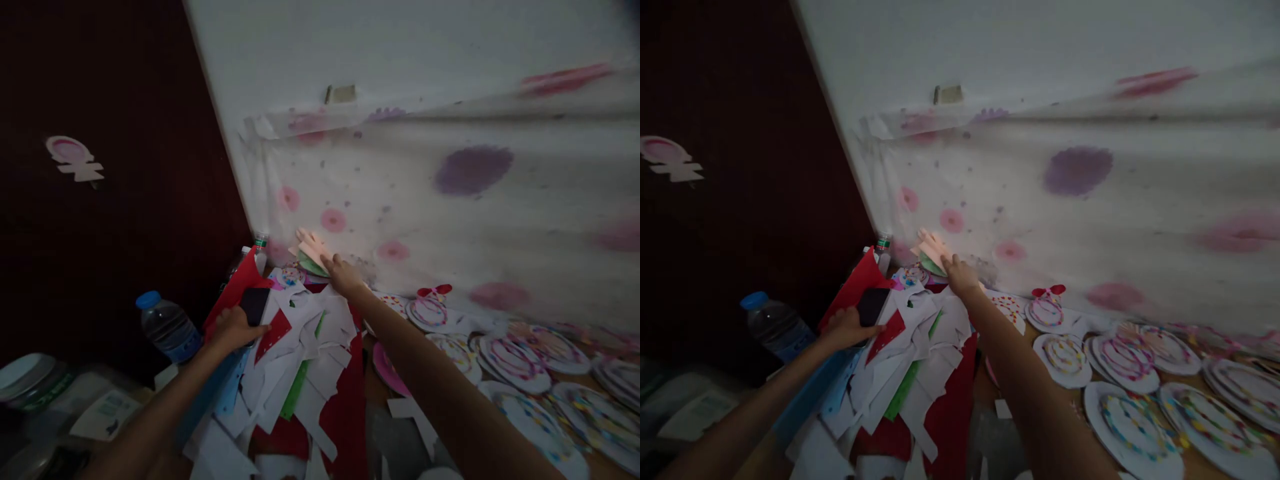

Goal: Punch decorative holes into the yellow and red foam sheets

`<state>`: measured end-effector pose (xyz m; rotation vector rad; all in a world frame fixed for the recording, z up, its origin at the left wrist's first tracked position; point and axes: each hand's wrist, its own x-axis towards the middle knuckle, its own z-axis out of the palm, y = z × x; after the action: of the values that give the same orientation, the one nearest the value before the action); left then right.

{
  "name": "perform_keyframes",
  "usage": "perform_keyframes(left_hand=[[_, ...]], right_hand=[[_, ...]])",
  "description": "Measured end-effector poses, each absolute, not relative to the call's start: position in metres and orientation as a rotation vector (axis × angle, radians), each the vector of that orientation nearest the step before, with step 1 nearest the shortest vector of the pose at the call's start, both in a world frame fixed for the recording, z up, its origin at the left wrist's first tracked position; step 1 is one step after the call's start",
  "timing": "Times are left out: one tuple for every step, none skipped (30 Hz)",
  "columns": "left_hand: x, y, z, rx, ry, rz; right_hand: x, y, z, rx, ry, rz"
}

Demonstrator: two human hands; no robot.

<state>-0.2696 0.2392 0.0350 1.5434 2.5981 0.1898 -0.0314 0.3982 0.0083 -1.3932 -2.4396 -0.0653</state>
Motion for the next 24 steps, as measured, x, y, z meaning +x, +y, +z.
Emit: perform_keyframes(left_hand=[[-0.269, 0.239, 0.032, 1.548, 2.617, 0.139], [-0.268, 0.240, 0.030, 1.555, 2.629, 0.096], [-0.268, 0.242, 0.029, 1.566, 2.633, 0.057], [-0.269, 0.244, 0.030, 1.583, 2.628, 0.023], [-0.270, 0.246, 0.031, 1.602, 2.614, -0.008], [-0.271, 0.248, 0.032, 1.620, 2.592, -0.037], [-0.272, 0.250, 0.034, 1.638, 2.566, -0.061], [-0.273, 0.252, 0.035, 1.653, 2.538, -0.079], [-0.273, 0.253, 0.037, 1.663, 2.513, -0.089], [-0.273, 0.254, 0.038, 1.669, 2.493, -0.093], [-0.273, 0.254, 0.040, 1.670, 2.478, -0.090], [-0.272, 0.253, 0.043, 1.668, 2.465, -0.083], [-0.271, 0.252, 0.045, 1.666, 2.452, -0.072], [-0.270, 0.251, 0.049, 1.662, 2.438, -0.058], [-0.269, 0.249, 0.052, 1.656, 2.426, -0.044], [-0.268, 0.246, 0.056, 1.649, 2.417, -0.030], [-0.267, 0.243, 0.060, 1.643, 2.411, -0.015], [-0.265, 0.240, 0.064, 1.642, 2.409, -0.001], [-0.262, 0.236, 0.067, 1.647, 2.408, 0.012], [-0.257, 0.233, 0.068, 1.660, 2.406, 0.023], [-0.253, 0.229, 0.068, 1.678, 2.404, 0.035], [-0.247, 0.225, 0.066, 1.698, 2.404, 0.047], [-0.241, 0.221, 0.062, 1.717, 2.407, 0.059], [-0.236, 0.218, 0.056, 1.729, 2.416, 0.070]], right_hand=[[-0.037, 0.401, 0.003, -1.382, -2.463, -0.047], [-0.041, 0.402, -0.001, -1.376, -2.482, -0.036], [-0.044, 0.404, -0.004, -1.376, -2.491, -0.038], [-0.047, 0.404, -0.007, -1.381, -2.489, -0.054], [-0.048, 0.404, -0.007, -1.388, -2.478, -0.081], [-0.049, 0.404, -0.007, -1.393, -2.462, -0.113], [-0.050, 0.403, -0.006, -1.388, -2.448, -0.144], [-0.049, 0.401, -0.004, -1.373, -2.440, -0.172], [-0.047, 0.398, -0.001, -1.348, -2.439, -0.194], [-0.045, 0.395, 0.002, -1.317, -2.445, -0.212], [-0.041, 0.392, 0.005, -1.281, -2.457, -0.228], [-0.037, 0.389, 0.008, -1.245, -2.470, -0.243], [-0.033, 0.387, 0.011, -1.214, -2.481, -0.257], [-0.028, 0.385, 0.014, -1.191, -2.489, -0.269], [-0.024, 0.384, 0.015, -1.179, -2.491, -0.277], [-0.021, 0.384, 0.016, -1.177, -2.491, -0.278], [-0.019, 0.384, 0.016, -1.185, -2.488, -0.271], [-0.018, 0.385, 0.014, -1.199, -2.485, -0.254], [-0.018, 0.386, 0.010, -1.218, -2.484, -0.230], [-0.019, 0.386, 0.006, -1.239, -2.484, -0.198], [-0.021, 0.387, 0.000, -1.260, -2.481, -0.164], [-0.023, 0.387, -0.005, -1.280, -2.472, -0.129], [-0.025, 0.387, -0.009, -1.295, -2.455, -0.099], [-0.026, 0.386, -0.012, -1.301, -2.430, -0.075]])
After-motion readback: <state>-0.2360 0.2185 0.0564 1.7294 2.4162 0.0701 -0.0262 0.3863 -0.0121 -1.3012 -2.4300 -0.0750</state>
